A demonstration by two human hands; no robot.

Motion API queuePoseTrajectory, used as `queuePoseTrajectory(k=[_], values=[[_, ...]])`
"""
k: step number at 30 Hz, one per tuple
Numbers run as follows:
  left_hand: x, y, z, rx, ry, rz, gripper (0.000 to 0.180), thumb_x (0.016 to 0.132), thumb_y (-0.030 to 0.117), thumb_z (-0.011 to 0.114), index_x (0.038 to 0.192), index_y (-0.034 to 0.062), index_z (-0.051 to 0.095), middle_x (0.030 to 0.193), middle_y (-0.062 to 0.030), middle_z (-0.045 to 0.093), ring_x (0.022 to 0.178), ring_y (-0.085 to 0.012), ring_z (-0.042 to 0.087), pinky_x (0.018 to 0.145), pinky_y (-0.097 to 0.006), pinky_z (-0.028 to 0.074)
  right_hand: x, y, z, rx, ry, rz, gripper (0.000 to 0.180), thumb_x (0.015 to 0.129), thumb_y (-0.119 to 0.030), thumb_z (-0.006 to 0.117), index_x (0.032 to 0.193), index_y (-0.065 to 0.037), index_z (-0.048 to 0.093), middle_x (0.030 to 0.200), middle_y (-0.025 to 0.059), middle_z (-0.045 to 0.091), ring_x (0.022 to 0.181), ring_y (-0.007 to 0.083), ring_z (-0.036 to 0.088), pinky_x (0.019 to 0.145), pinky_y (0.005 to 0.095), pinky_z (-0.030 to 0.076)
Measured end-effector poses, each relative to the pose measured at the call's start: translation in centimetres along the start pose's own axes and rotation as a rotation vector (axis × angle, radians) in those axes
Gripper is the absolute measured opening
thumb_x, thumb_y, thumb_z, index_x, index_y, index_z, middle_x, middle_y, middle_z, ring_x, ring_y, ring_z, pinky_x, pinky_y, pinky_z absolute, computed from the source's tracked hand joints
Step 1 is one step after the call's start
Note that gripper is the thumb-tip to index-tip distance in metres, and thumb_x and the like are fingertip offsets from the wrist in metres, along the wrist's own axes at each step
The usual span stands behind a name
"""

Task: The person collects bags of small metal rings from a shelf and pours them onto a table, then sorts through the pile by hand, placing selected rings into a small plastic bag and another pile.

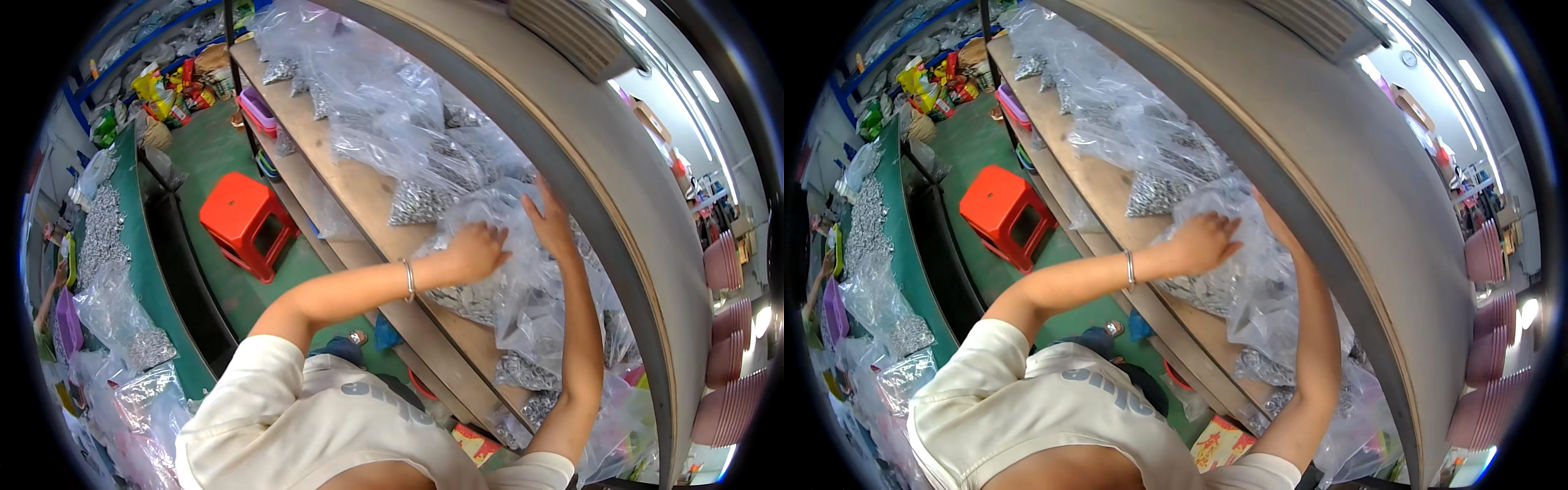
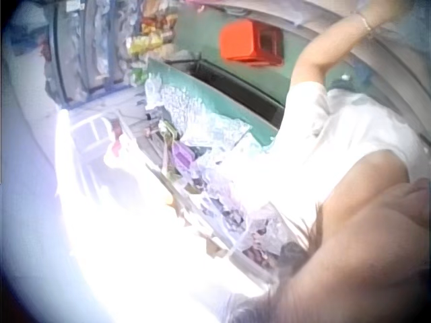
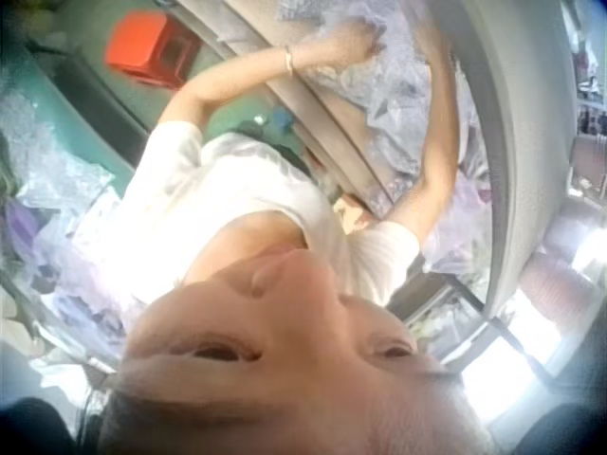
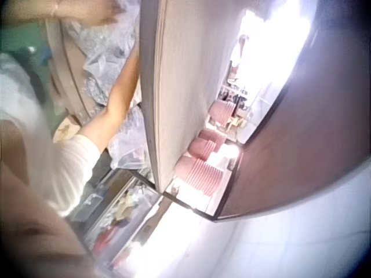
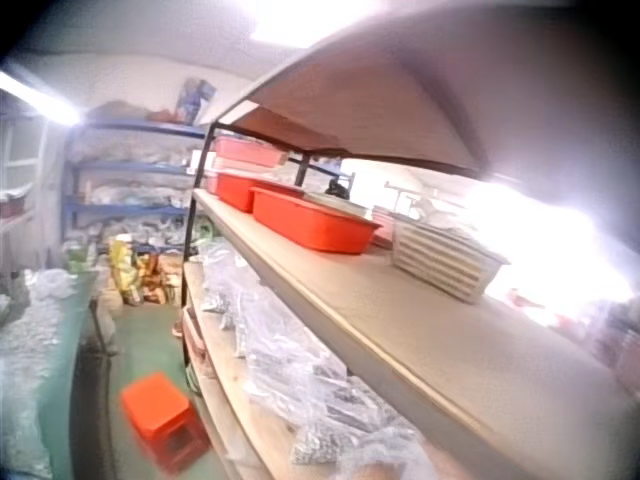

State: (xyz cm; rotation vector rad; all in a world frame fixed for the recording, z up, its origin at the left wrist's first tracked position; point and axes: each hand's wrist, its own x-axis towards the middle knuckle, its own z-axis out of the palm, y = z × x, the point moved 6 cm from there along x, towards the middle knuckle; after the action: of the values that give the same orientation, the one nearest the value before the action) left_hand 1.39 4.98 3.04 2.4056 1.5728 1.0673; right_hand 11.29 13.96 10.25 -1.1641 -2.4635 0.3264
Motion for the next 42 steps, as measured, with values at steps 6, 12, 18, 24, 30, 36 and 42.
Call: queuePoseTrajectory(k=[6, 12, 18, 24, 30, 36, 42], values=[[-2.0, -1.9, -3.6, -0.442, -0.086, 0.136, 0.034, 0.083, 0.022, 0.059, 0.111, 0.0015, 0.058, 0.098, -0.0189, 0.063, 0.097, -0.036, 0.057, 0.08, -0.04, 0.047, -1.0, -1.3, 5.9, -0.409, -0.378, -0.057, 0.035, 0.084, -0.023, 0.058, 0.116, -0.009, 0.061, 0.117, 0.0147, 0.059, 0.108, 0.0282, 0.056, 0.097, 0.0446, 0.039], [2.5, -13.2, -6.6, 0.261, 0.145, 0.085, 0.042, 0.085, 0.032, 0.057, 0.12, 0.0098, 0.055, 0.125, -0.0217, 0.05, 0.118, -0.0396, 0.046, 0.096, -0.057, 0.033, 2.9, -4.8, 6.6, -0.563, -0.719, 0.144, 0.036, 0.082, -0.024, 0.059, 0.115, -0.009, 0.061, 0.114, 0.0152, 0.061, 0.108, 0.0316, 0.056, 0.098, 0.0454, 0.036], [-0.7, -16.7, -2.3, 0.209, -0.207, 0.073, 0.055, 0.083, 0.026, 0.058, 0.134, 0.0104, 0.043, 0.128, -0.0279, 0.045, 0.121, -0.0447, 0.041, 0.1, -0.058, 0.028, 5.8, 5.6, 3.6, -0.204, -0.409, 0.564, 0.068, 0.075, -0.043, 0.067, 0.127, -0.003, 0.048, 0.127, 0.0183, 0.052, 0.12, 0.0291, 0.047, 0.099, 0.0379, 0.035], [-1.9, -16.6, -2.4, 0.116, -0.226, 0.162, 0.063, 0.076, 0.013, 0.058, 0.137, 0.0103, 0.039, 0.134, -0.0293, 0.038, 0.124, -0.0482, 0.037, 0.104, -0.055, 0.026, 12.5, 8.0, 2.9, 0.145, 0.539, 0.458, 0.044, 0.076, -0.03, 0.062, 0.11, -0.003, 0.053, 0.109, 0.019, 0.056, 0.105, 0.032, 0.052, 0.089, 0.0425, 0.038], [-2.1, -16.4, -2.8, 0.087, -0.169, 0.198, 0.062, 0.077, 0.012, 0.057, 0.136, 0.0087, 0.04, 0.134, -0.0295, 0.038, 0.125, -0.0489, 0.035, 0.105, -0.056, 0.026, 17.2, 0.6, 7.3, 0.097, 0.691, 0.201, 0.022, 0.078, -0.018, 0.058, 0.094, -0.003, 0.058, 0.092, 0.0197, 0.059, 0.089, 0.035, 0.056, 0.078, 0.0471, 0.041], [-2.4, -16.9, -2.6, -0.019, -0.088, 0.251, 0.052, 0.076, 0.007, 0.053, 0.127, 0.0016, 0.048, 0.123, -0.0243, 0.048, 0.117, -0.0437, 0.042, 0.1, -0.053, 0.031, 18.5, -10.6, 18.9, -0.318, 0.399, -0.012, 0.009, 0.08, -0.008, 0.054, 0.081, -0.003, 0.06, 0.071, 0.0194, 0.061, 0.068, 0.0388, 0.059, 0.063, 0.0501, 0.045], [-2.4, -16.7, -3.0, -0.119, -0.06, 0.306, 0.049, 0.075, 0.006, 0.052, 0.124, -0.0006, 0.05, 0.114, -0.0219, 0.053, 0.109, -0.0402, 0.047, 0.095, -0.05, 0.035, 16.7, -10.9, 18.9, -0.267, 0.392, -0.04, 0.011, 0.079, -0.011, 0.055, 0.084, -0.002, 0.061, 0.066, 0.0191, 0.061, 0.064, 0.0398, 0.059, 0.06, 0.0489, 0.047]])
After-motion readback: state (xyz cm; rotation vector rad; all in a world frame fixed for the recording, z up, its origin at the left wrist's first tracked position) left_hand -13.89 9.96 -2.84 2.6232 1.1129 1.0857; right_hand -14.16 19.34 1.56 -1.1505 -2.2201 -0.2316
